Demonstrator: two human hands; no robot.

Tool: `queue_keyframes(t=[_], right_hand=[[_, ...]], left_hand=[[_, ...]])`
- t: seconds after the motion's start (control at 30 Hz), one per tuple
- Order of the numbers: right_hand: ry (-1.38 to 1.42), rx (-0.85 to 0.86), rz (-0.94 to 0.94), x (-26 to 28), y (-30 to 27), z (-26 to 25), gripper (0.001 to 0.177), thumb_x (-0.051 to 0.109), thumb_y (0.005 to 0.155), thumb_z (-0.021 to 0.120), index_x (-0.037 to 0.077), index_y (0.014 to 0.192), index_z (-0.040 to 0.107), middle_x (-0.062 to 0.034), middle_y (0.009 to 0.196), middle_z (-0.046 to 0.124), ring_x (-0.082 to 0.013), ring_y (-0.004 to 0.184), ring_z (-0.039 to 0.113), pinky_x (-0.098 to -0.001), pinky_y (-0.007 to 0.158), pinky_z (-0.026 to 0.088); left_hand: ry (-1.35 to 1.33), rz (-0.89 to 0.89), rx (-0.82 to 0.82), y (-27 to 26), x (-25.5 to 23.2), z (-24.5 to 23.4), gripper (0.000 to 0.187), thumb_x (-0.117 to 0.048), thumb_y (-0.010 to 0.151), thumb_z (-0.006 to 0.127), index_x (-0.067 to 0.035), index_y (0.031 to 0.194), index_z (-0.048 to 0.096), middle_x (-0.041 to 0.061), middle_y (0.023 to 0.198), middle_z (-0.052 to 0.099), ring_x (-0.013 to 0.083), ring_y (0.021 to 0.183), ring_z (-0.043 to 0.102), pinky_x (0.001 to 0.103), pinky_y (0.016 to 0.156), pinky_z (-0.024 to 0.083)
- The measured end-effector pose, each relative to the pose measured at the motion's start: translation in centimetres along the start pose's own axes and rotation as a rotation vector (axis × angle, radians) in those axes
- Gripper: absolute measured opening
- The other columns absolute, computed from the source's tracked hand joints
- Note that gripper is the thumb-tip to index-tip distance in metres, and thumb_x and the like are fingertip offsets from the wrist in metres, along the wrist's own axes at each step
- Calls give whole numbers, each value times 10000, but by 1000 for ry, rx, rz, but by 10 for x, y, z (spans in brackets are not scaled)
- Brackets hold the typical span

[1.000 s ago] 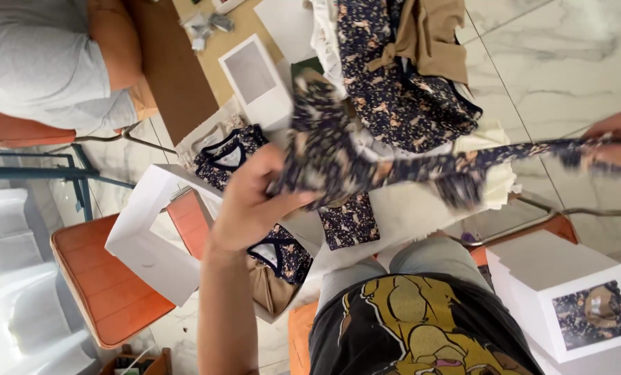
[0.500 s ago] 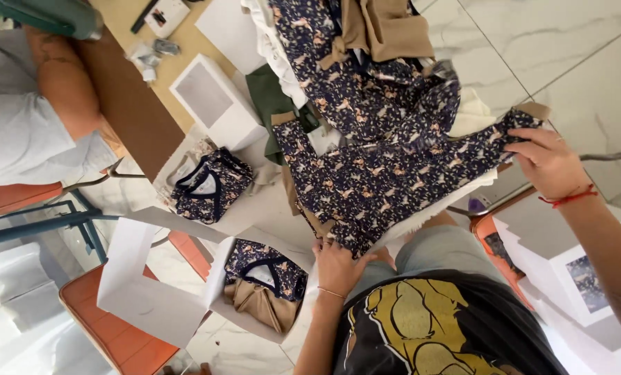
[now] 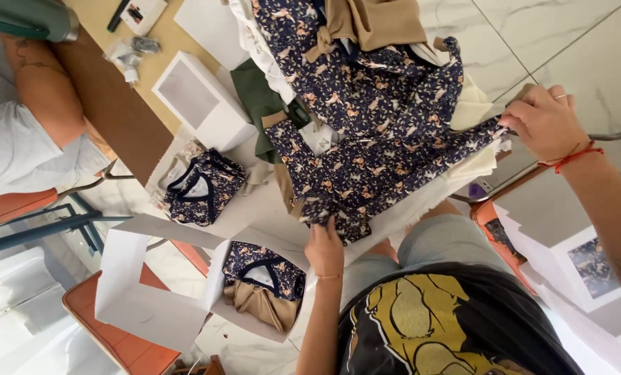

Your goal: Folding garments and packing them into white cardboard boxes

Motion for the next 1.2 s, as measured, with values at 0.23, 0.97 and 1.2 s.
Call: queue_keyframes(t=[0.23, 0.97, 1.2], right_hand=[[-291, -221, 79, 48, 2, -44, 357, 509, 729, 687, 237, 947, 615, -34, 981, 490, -253, 845, 492, -327, 671, 439], [674, 131, 249, 204, -26, 36, 166, 166, 714, 627, 142, 849, 533, -31, 680, 574, -184, 623, 608, -277, 536, 498], [177, -67, -176, 177, 48, -47, 236, 97, 812, 500, 192, 1024, 539, -14, 987, 501, -166, 885, 530, -256, 729, 449]], left_hand=[[161, 116, -104, 21, -37, -23, 337, -338, 836, 527, -7, 812, 468, 218, 1050, 517, 353, 734, 553, 400, 483, 475], [-89, 564, -75, 10, -104, -70, 211, -95, 842, 481, -173, 1003, 593, -28, 1127, 567, 164, 1053, 536, 317, 896, 411], [-230, 143, -44, 82, -51, -68, 115, -142, 807, 549, -110, 907, 596, 52, 918, 586, 200, 865, 573, 312, 771, 468]])
Point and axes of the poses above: each hand's wrist, its own y-axis towards the middle knuckle, its own z-axis out of the palm, x = y × z, the point moved 10 cm from there along y, towards the middle knuckle
